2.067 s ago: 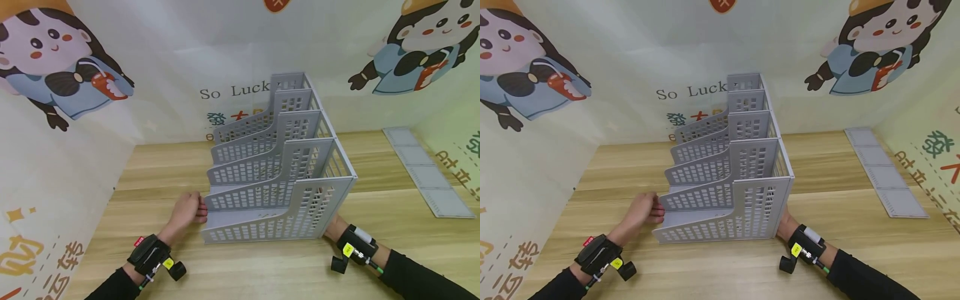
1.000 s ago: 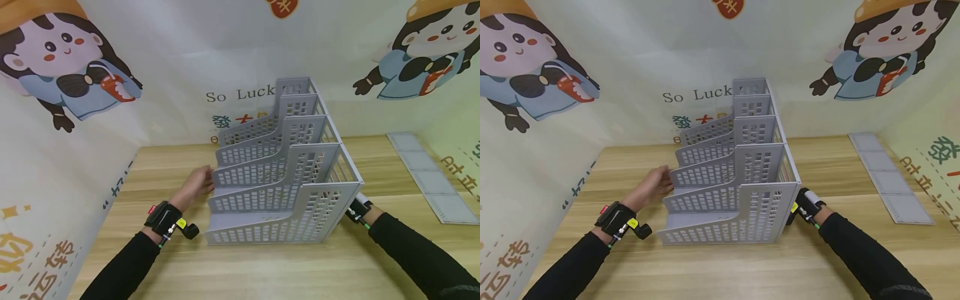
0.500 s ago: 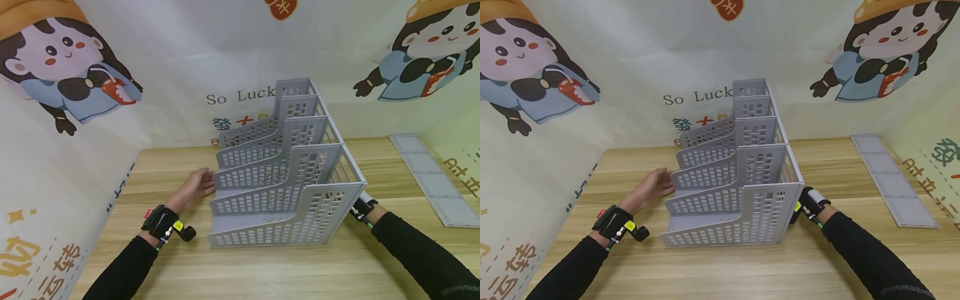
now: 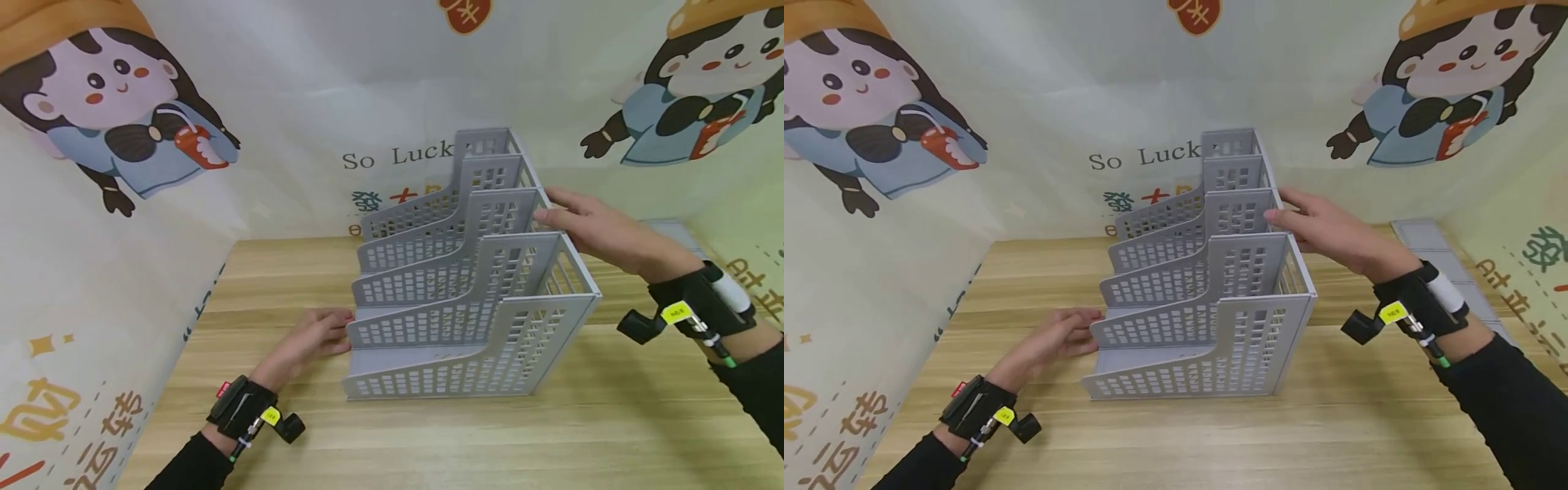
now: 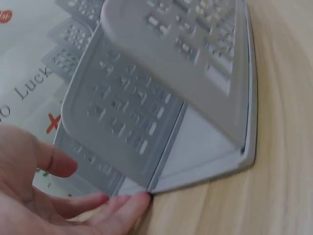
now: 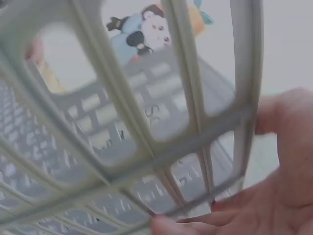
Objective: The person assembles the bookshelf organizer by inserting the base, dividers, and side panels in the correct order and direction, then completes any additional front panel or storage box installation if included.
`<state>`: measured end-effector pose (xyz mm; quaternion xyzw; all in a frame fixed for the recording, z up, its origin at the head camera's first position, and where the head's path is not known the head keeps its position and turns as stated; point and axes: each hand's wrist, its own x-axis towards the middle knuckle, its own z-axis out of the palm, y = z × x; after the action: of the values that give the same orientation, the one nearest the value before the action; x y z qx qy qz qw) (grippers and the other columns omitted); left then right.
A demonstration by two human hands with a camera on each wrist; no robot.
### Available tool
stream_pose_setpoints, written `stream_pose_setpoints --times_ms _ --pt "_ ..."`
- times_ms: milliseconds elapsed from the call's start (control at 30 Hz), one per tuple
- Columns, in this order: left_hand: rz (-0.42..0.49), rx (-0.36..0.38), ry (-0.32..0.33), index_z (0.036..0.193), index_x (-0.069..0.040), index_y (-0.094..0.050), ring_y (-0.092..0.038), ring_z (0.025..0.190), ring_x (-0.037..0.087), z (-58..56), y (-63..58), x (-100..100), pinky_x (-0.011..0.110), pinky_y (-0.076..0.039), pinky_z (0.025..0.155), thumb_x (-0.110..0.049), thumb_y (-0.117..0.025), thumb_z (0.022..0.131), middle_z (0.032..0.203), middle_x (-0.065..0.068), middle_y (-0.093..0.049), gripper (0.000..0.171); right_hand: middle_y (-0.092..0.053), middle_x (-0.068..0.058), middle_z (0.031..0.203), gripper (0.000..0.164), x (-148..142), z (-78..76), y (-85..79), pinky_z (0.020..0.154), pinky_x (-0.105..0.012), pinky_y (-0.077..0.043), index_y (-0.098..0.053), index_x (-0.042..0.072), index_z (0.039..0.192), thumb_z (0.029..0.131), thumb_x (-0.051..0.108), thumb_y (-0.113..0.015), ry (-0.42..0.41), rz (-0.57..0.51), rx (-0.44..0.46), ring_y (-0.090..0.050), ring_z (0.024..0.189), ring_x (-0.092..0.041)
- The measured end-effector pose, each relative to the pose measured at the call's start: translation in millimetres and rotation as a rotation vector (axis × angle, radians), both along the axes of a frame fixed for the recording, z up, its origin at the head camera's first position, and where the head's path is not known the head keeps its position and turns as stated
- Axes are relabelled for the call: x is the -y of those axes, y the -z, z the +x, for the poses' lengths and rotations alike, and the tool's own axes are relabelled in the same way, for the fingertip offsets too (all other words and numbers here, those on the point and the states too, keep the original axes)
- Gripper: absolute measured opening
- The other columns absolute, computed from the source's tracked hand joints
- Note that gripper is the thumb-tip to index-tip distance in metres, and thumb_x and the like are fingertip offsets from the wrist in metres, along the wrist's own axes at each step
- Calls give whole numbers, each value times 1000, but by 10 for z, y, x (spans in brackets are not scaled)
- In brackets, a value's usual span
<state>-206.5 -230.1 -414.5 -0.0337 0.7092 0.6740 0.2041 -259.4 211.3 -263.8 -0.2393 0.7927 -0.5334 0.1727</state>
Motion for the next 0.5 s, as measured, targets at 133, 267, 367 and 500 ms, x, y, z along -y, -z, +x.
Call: stream_pose_setpoints --times_ms 133,267,367,500 --pt "-23 20 -36 147 18 -30 -60 111 26 -8 -5 -23 35 -54 92 -9 -42 106 132 29 -53 51 -32 -26 156 59 33 56 -49 94 -32 -50 -13 6 163 110 24 -34 -1 41 -37 -47 130 -38" --pt "-25 61 -16 147 17 -33 -63 105 22 -71 -5 -25 38 -52 96 -12 -42 108 127 24 -58 50 -32 -26 157 58 2 69 -6 90 -28 -51 -13 6 163 110 23 -31 7 -30 -62 -51 125 -29" --pt "5 95 40 146 17 -37 -64 104 21 -106 -24 -29 38 -52 96 -15 -41 109 124 21 -61 49 -32 -25 157 58 -45 76 35 89 -28 -52 -13 9 164 111 22 -33 27 -80 -69 -54 121 -23" --pt "45 78 65 144 17 -38 -64 97 17 -107 -78 -6 33 -53 88 -12 -44 107 114 15 -64 47 -29 -25 158 59 -135 72 119 88 -31 -53 -12 15 165 111 23 -36 64 -147 -27 -58 119 -18"
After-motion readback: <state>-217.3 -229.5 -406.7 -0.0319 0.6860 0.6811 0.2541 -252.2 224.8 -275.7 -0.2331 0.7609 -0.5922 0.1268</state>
